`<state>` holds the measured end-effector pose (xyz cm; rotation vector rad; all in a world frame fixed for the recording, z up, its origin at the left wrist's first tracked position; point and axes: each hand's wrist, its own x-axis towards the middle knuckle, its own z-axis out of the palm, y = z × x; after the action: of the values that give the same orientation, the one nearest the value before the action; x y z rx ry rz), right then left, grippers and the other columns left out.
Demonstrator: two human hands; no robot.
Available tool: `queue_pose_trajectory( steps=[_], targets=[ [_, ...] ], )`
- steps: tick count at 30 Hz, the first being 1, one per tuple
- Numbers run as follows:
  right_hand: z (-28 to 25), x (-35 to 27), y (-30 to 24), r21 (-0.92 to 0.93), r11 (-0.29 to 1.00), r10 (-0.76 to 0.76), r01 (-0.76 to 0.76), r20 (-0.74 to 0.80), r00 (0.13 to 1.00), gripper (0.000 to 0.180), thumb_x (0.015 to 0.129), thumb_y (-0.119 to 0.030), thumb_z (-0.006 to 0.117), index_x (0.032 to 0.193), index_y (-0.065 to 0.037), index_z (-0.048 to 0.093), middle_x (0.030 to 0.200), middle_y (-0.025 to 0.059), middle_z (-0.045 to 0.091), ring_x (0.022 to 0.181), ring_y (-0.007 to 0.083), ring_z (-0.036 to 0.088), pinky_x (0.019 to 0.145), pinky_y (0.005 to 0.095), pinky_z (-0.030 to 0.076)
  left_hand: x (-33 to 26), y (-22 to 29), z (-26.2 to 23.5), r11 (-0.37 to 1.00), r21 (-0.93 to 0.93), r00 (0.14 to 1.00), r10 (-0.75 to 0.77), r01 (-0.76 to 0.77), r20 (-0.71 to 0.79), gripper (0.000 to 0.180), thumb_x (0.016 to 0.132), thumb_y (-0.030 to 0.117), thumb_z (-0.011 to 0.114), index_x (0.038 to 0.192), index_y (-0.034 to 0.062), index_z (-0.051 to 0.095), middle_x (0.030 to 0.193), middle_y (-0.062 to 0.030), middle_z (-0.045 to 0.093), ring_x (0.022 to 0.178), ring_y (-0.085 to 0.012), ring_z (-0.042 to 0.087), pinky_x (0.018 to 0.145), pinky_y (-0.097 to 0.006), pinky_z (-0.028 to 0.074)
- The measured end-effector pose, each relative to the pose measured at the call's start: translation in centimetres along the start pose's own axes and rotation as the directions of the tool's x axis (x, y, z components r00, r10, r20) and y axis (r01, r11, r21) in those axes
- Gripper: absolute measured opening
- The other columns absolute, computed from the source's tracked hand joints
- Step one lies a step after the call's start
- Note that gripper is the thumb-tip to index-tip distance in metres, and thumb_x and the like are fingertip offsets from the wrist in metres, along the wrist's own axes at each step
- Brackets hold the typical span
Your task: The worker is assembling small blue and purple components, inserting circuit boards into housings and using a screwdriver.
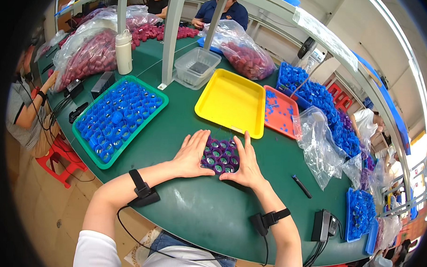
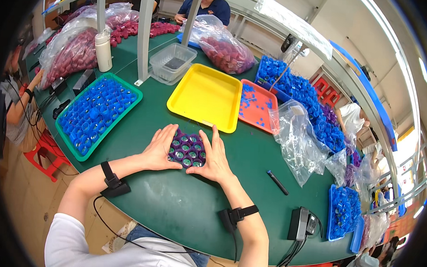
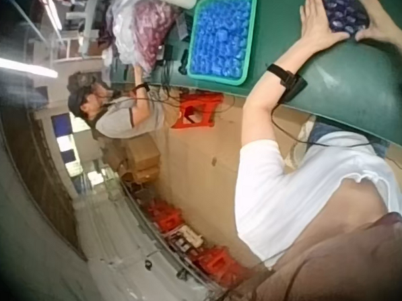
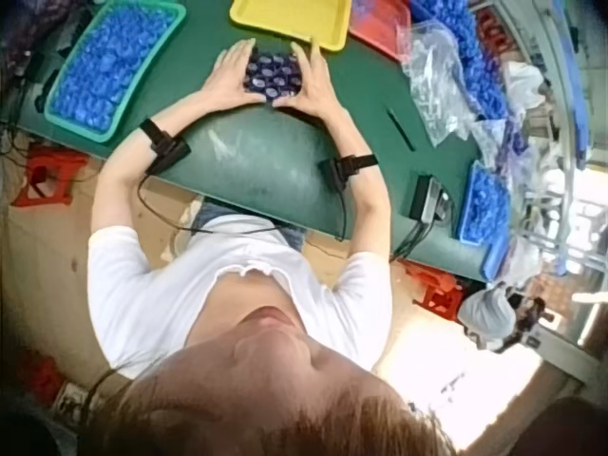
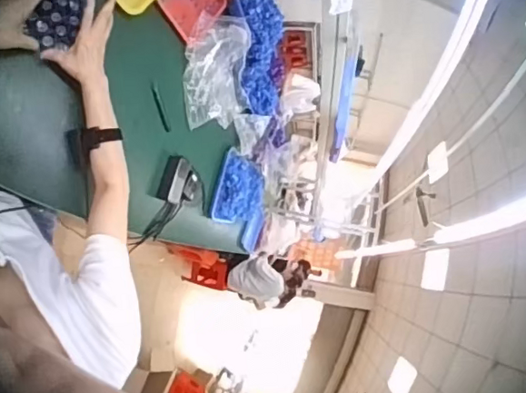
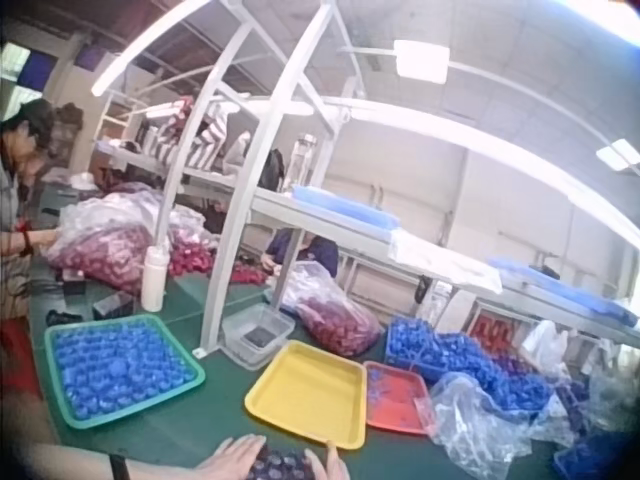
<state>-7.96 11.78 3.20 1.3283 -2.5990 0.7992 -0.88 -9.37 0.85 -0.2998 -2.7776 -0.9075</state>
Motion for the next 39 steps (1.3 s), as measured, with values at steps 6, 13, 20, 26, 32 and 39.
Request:
queue_pose_trajectory(
  steps=[6,13,20,26,32,39],
  targets=[
    [0.7,3.4,-0.5,0.141,0.984,-0.125,0.112,0.089,0.988,0.108,0.048,-0.042,0.083,0.137,-0.016,0.027,0.142,0.0247,0.013,0.128,0.0407,0.025,0.103,0.0493,0.027,1.8,-0.1,1.1,0.983,-0.177,0.998,0.032,-0.041,-0.052,0.11,0.056,0.031,0.08,0.137,-0.0007,0.013,0.131,-0.0212,0.033,0.125,-0.036,0.03,0.104,-0.045,0.025],
    [1.8,4.9,-0.5,0.172,0.977,-0.132,0.127,0.017,0.991,0.097,0.05,-0.042,0.082,0.133,-0.019,0.036,0.141,0.0221,0.016,0.118,0.0353,0.042,0.094,0.0466,0.04,2.6,-0.1,0.2,0.979,-0.204,0.999,0.021,-0.028,-0.036,0.126,0.047,0.036,0.086,0.138,0.0003,0.007,0.138,-0.0208,0.024,0.129,-0.0348,0.023,0.104,-0.046,0.025],
    [3.7,5.4,-1.0,0.283,0.959,0.037,0.011,-0.162,0.986,0.066,0.066,-0.029,0.075,0.122,-0.012,0.043,0.13,0.0157,0.032,0.091,0.0305,0.057,0.073,0.0402,0.05,3.0,-1.2,1.1,0.887,-0.46,0.991,-0.087,0.031,-0.103,0.139,0.044,0.028,0.088,0.14,0.0106,-0.011,0.142,-0.0207,0.015,0.125,-0.0358,0.032,0.102,-0.044,0.031],
    [3.7,5.5,-1.0,0.176,0.98,-0.086,0.094,-0.048,0.995,0.057,0.071,-0.028,0.071,0.118,-0.008,0.045,0.12,0.0134,0.042,0.088,0.0304,0.057,0.072,0.0384,0.049,2.9,-1.3,0.3,0.876,-0.481,0.993,-0.011,-0.046,-0.114,0.144,0.041,0.027,0.09,0.14,0.0108,-0.014,0.141,-0.0209,0.016,0.121,-0.0326,0.039,0.101,-0.043,0.034],
    [3.7,5.8,-1.6,0.185,0.982,-0.034,0.03,0.021,0.999,0.049,0.072,-0.032,0.068,0.11,-0.006,0.051,0.104,0.0113,0.052,0.091,0.0297,0.056,0.076,0.0385,0.047,3.2,-3.0,3.3,0.687,-0.697,0.96,0.0,-0.204,-0.281,0.108,0.074,0.054,0.063,0.141,0.005,-0.005,0.133,-0.0191,0.027,0.112,-0.0279,0.045,0.097,-0.038,0.035],
    [3.1,6.0,-1.3,0.19,0.921,-0.345,0.341,-0.01,0.938,0.063,0.062,-0.04,0.075,0.11,-0.006,0.052,0.108,0.0126,0.05,0.097,0.0311,0.052,0.083,0.0381,0.043,3.4,-3.8,3.7,0.5,-0.861,0.954,-0.201,-0.095,-0.222,0.065,0.093,0.052,0.027,0.136,0.0034,0.018,0.114,-0.0134,0.046,0.107,-0.0209,0.049,0.093,-0.032,0.037]
  ],
)
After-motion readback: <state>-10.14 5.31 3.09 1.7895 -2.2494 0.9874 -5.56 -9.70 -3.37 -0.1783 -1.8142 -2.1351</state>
